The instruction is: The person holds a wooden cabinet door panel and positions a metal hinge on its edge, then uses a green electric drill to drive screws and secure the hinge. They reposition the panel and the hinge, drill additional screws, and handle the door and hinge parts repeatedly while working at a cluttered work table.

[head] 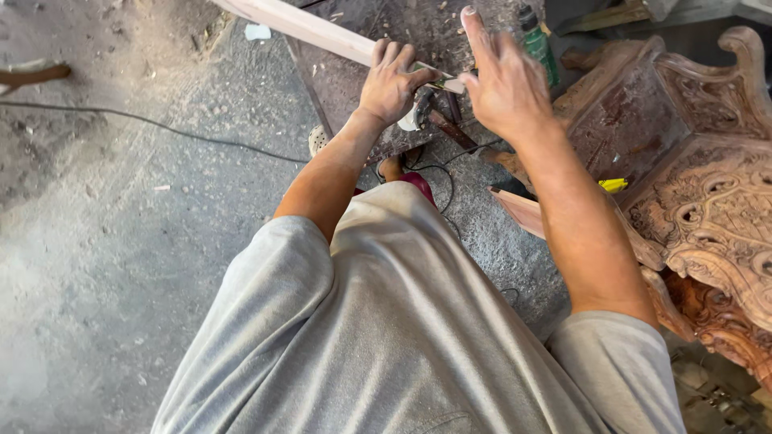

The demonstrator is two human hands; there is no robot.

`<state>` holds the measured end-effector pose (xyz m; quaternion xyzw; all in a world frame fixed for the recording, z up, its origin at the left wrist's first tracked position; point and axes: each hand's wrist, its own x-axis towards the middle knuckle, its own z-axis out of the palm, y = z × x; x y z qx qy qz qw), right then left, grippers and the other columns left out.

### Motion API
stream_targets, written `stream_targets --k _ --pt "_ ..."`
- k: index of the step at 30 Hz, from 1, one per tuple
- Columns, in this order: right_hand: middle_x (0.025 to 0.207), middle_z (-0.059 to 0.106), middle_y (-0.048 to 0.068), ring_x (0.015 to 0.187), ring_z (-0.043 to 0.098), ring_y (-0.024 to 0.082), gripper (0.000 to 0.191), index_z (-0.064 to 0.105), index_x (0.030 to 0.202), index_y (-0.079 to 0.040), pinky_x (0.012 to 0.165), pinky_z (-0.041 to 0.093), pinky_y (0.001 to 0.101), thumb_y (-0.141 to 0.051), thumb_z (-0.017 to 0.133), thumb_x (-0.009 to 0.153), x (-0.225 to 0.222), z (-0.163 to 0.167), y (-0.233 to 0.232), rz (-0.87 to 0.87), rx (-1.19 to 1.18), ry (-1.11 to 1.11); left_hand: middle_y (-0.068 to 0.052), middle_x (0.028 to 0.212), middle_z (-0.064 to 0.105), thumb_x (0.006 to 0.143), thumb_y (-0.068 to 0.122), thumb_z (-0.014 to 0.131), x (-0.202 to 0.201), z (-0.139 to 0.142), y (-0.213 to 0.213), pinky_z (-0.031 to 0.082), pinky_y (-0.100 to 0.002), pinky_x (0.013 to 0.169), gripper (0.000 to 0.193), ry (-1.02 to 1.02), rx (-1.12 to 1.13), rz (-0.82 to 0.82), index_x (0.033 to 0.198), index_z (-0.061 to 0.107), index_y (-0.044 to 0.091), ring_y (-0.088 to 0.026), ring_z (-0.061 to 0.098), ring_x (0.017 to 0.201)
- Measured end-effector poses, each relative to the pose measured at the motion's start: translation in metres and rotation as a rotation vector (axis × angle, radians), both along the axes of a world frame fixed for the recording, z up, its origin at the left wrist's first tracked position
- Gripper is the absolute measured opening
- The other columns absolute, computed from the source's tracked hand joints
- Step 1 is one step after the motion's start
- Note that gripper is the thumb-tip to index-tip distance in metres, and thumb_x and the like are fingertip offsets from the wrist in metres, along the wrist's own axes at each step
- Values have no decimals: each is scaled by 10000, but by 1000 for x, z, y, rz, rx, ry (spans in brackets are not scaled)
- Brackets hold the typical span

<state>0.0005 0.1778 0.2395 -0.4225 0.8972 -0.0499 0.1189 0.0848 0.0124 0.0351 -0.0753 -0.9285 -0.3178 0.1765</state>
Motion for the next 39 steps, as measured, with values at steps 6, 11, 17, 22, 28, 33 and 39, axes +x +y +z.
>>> stream_targets --k 6,11,17,22,28,33,39 --pt "1074 624 277 884 650 444 747 372 1643 -81 748 532 537 -278 785 1052 1 3 -1 -38 180 -3 -73 1077 572 954 188 658 9 -8 3 333 -520 1107 195 1 34 20 1135 729 200 -312 522 1115" --pt "1017 636 239 888 673 427 711 400 1600 -100 756 546 523 -217 772 1005 6 6 -2 61 82 81 -51 1144 613 925 165 671 12 -11 1 343 -500 1113 156 77 49 17 1075 706 190 -305 531 1140" --pt "993 646 226 858 700 397 788 347 1640 -155 753 572 497 -210 776 981 5 0 3 131 42 138 -37 1140 635 889 152 716 7 -15 2 338 -503 1129 147 66 89 10 1031 707 188 -295 538 1153" --pt "998 651 238 851 702 393 874 253 1667 -94 791 568 516 -206 778 977 4 -3 5 45 38 85 -20 1160 645 900 122 717 3 -20 6 308 -508 1164 157 39 29 42 1035 714 203 -276 537 1170" --pt "969 663 208 843 716 405 780 300 1658 -104 764 574 514 -224 762 1042 -3 -9 12 16 98 75 -39 1170 631 874 83 713 4 -24 5 283 -509 1177 245 9 44 34 1088 729 200 -290 527 1198" --pt "1012 669 199 861 747 336 464 478 1504 -168 748 611 472 -253 749 1136 -7 -17 17 41 155 96 -55 1164 623 846 89 705 4 -23 4 282 -524 1170 258 -8 59 10 1087 723 181 -304 519 1192" --pt "1013 656 197 926 739 343 466 482 1421 -106 848 619 448 -142 718 1022 -5 -11 13 198 45 131 -46 1206 629 838 79 682 7 -24 4 294 -519 1162 273 24 72 15 1092 710 176 -297 510 1198"
